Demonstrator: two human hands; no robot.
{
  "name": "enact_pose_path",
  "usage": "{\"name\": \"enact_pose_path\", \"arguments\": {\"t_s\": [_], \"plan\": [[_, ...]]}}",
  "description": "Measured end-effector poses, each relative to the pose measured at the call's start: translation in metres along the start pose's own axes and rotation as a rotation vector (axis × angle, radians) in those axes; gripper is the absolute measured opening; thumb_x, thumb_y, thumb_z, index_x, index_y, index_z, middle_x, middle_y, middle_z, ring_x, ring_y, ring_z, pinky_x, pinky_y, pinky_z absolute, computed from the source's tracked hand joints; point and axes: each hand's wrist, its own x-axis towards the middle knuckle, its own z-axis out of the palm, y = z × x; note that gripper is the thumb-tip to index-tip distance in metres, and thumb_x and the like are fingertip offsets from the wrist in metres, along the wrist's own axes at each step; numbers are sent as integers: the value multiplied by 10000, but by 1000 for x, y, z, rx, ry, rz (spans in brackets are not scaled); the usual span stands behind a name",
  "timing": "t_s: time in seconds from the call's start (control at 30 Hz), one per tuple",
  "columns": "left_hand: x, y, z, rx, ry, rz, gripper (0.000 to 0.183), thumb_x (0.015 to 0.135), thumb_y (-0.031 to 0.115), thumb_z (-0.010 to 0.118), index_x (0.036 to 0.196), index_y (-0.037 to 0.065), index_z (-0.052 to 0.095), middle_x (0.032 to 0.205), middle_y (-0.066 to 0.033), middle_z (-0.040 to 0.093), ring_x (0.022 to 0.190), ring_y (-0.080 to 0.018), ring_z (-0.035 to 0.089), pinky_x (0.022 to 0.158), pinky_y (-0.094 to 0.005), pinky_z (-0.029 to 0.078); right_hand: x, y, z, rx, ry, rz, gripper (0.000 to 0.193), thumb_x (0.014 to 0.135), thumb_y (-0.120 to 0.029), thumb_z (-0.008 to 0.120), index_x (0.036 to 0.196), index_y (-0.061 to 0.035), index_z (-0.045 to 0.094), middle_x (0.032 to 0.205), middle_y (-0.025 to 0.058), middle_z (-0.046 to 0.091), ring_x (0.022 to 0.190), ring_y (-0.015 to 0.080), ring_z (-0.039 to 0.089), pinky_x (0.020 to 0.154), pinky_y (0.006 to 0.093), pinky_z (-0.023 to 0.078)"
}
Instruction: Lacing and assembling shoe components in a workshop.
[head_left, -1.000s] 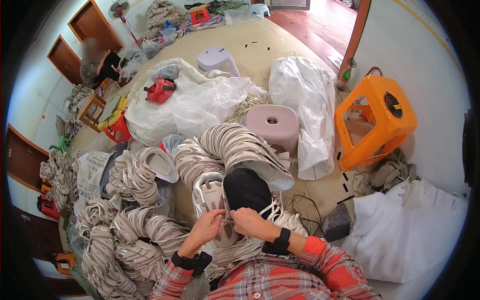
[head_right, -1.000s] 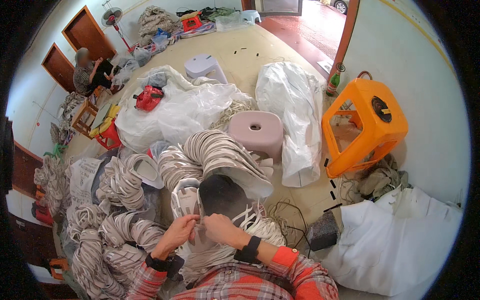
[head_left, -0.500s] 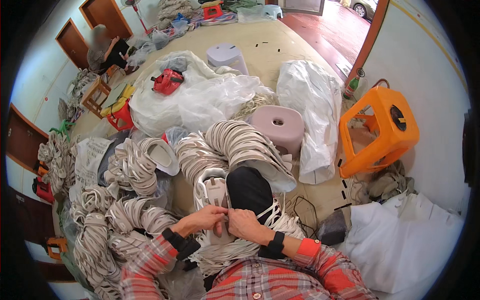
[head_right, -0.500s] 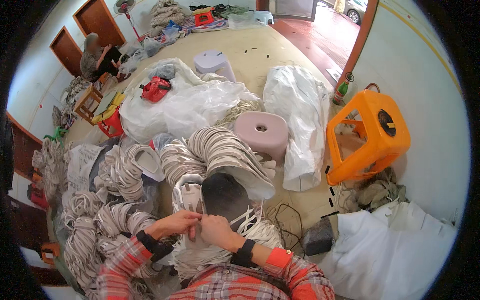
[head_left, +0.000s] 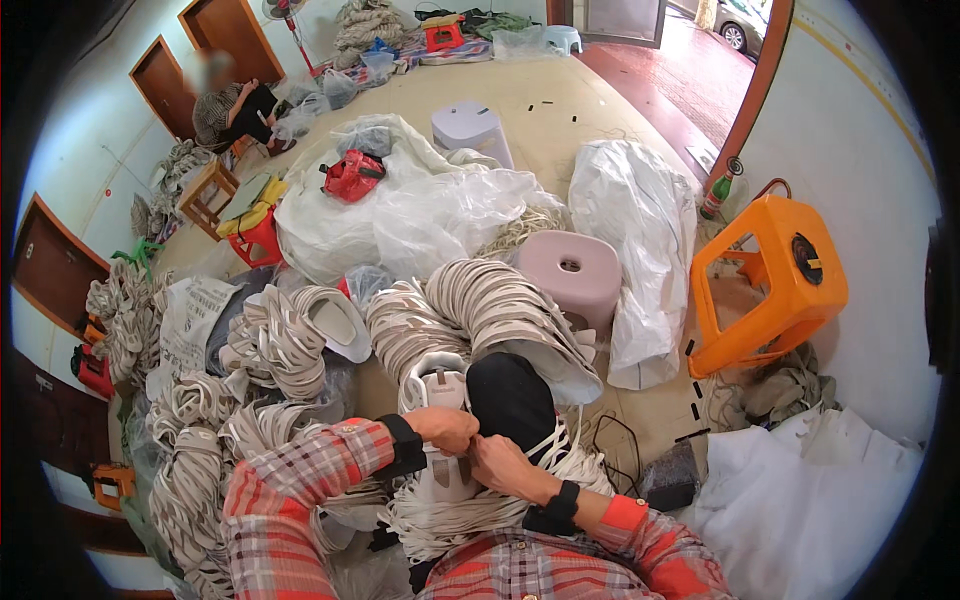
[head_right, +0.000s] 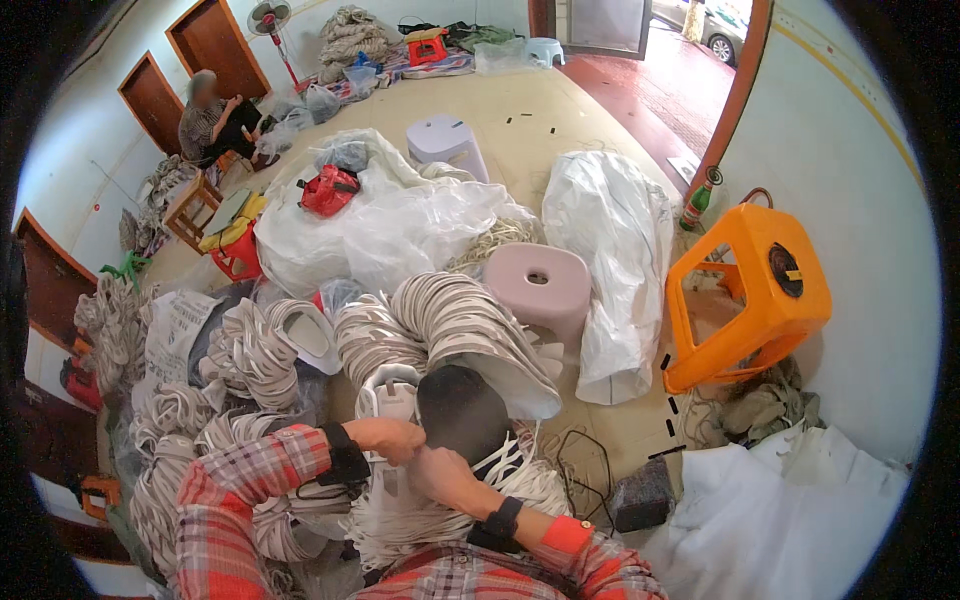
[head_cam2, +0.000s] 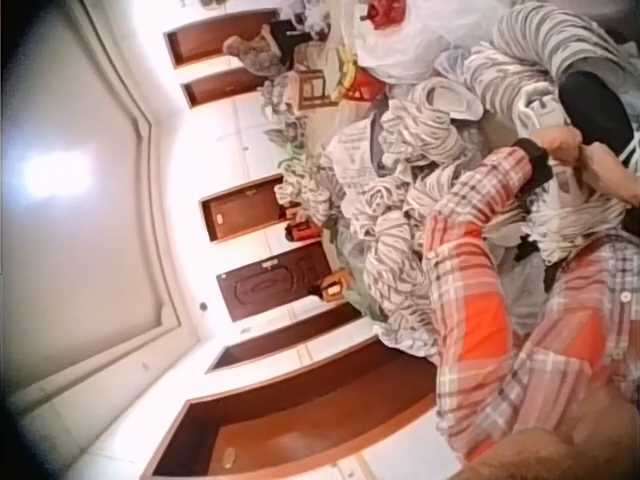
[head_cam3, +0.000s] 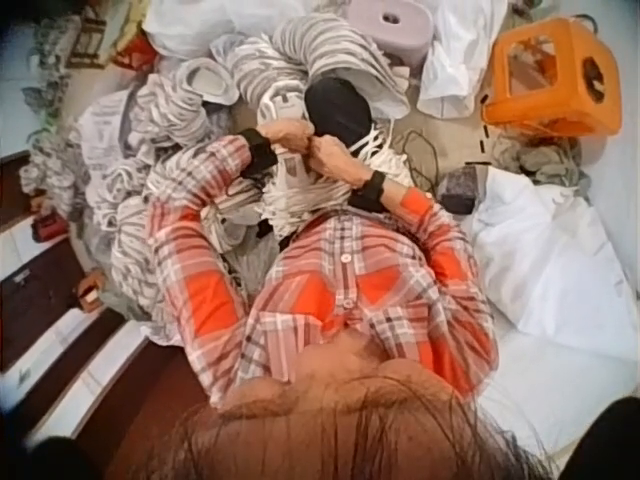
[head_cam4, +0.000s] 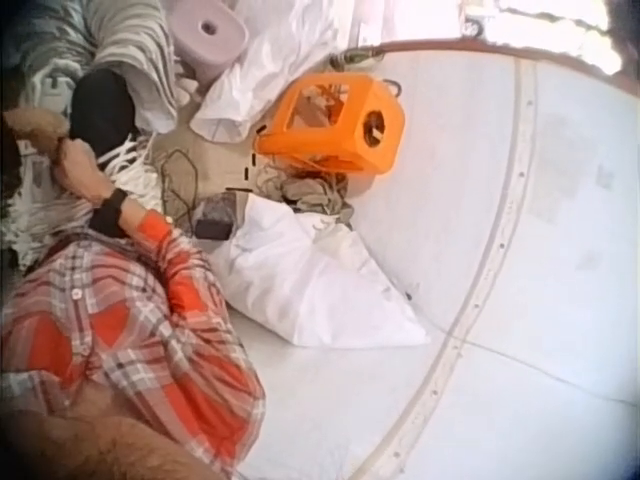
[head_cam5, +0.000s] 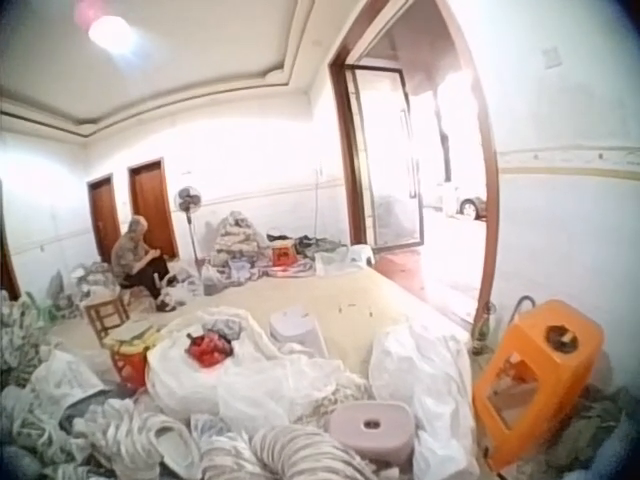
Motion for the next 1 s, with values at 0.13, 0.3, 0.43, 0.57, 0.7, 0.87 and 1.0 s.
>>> {"name": "enact_pose_path", "arguments": {"t_s": [0.13, 0.3, 0.43, 0.57, 0.7, 0.87, 1.0], "plan": [[6, -8, 14, 129, 141, 205, 198, 631, 103, 584, 759, -33, 652, 749, -194, 632, 697, -325, 628, 558, -408, 477, -2, 3, -5, -33, -104, -64, 139, 676, -88, 529, 707, 46, 535, 596, 227, 551, 573, 386, 577, 524, 422, 489], [-16, -6, 10, 160, 276, 240, 148, 686, 123, 580, 740, -13, 604, 689, -154, 616, 685, -305, 632, 564, -417, 479, 11, -19, -32, 629, -254, 533, 95, 714, -18, 523, 782, 47, 534, 658, 208, 563, 651, 388, 578, 598, 417, 483], [-52, 19, -18, 505, 704, 286, 176, 712, 94, 580, 815, -29, 509, 694, -157, 596, 681, -273, 630, 562, -348, 488, -8, 5, -21, 116, 126, 24, 85, 736, 11, 532, 813, 39, 553, 787, 178, 564, 764, 363, 574, 665, 423, 466], [-73, -4, -33, 399, 863, -142, 172, 735, 77, 566, 846, -18, 475, 615, -158, 578, 573, -271, 621, 482, -354, 471, -30, -7, -38, 8, 342, -277, 75, 744, -66, 585, 789, -5, 577, 892, 124, 503, 823, 292, 502, 689, 394, 420], [-98, -19, -6, 171, 777, -243, 193, 772, 143, 550, 842, -20, 473, 660, -167, 589, 586, -252, 626, 490, -342, 471, -25, -8, -31, -488, 123, -227, 142, 686, -188, 649, 746, -70, 597, 772, 65, 426, 789, 221, 430, 660, 317, 334], [-115, -20, 24, -1711, 265, 67, 287, 889, 287, 464, 779, 33, 538, 734, -71, 573, 651, -232, 591, 567, -292, 453, -15, -11, -25, -695, 104, -244, 141, 592, -108, 622, 727, -68, 604, 790, 82, 498, 821, 236, 458, 677, 343, 331], [-85, -4, 64, -2229, 161, 626, 244, 876, 238, 451, 826, 18, 545, 791, -98, 577, 857, -287, 588, 775, -383, 458, -9, -14, -19, -702, -15, -189, 78, 629, -171, 629, 660, -101, 612, 739, 55, 482, 807, 219, 435, 695, 371, 295]]}}
